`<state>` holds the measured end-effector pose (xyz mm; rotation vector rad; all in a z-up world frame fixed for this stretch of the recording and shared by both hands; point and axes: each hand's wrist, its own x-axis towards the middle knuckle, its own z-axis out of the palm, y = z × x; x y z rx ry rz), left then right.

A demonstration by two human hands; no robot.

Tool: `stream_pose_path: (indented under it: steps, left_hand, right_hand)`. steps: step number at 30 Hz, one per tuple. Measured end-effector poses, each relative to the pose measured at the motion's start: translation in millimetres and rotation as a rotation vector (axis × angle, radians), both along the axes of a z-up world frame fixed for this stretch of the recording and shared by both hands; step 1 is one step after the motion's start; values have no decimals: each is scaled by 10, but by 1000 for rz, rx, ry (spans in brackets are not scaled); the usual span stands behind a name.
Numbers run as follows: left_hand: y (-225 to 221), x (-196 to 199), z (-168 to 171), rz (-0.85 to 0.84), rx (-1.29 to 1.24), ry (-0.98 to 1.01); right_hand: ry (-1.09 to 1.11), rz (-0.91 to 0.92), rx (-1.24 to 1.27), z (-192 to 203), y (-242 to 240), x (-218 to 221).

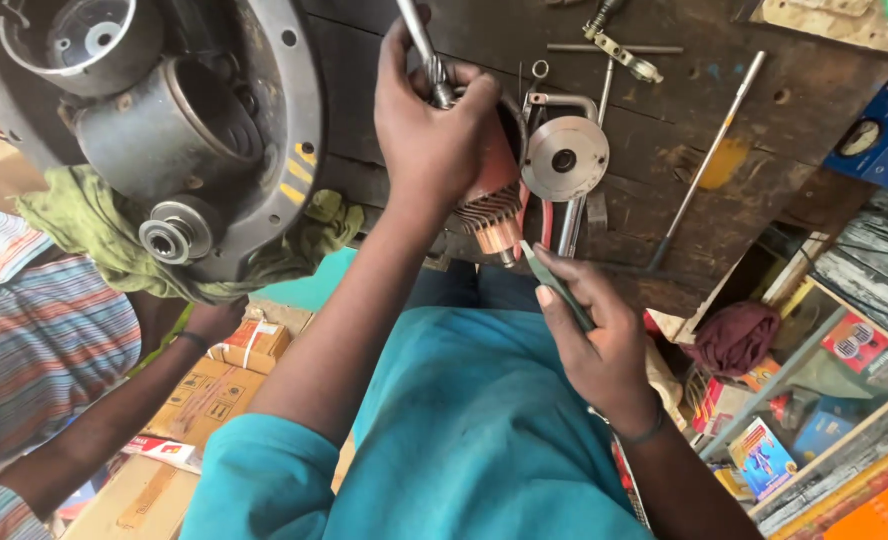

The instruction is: The recorder is repairing or assembling a starter motor component by cleaning parts and inserting a shaft.

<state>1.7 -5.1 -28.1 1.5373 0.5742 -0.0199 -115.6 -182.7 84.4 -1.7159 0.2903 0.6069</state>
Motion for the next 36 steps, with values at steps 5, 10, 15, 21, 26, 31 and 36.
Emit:
stream_pose_path:
  steps: [5, 10, 15, 21, 26, 31, 36]
  left_hand:
    - [-7, 59, 98, 23, 10, 68]
    - [-19, 84, 92, 8, -21, 33]
    - [-13, 69, 156, 17, 30, 113]
    - [-24, 80, 171, 15, 91, 122]
    - [-31, 87, 188, 27, 80, 125]
    - [-33, 59, 170, 29, 126, 123]
    - [-51, 80, 173, 60, 107, 68]
  right_hand:
    - [-8, 42, -14, -38, -60, 49]
    - [-219, 171, -93, 8, -66, 144]
    - [-282, 220, -151, 96, -1, 162]
    - [-325, 271, -232, 55, 4, 99]
    - [-280, 238, -169, 39, -9, 149]
    - [-248, 208, -102, -67, 19, 270]
    - [-283, 214, -130, -7, 10, 231]
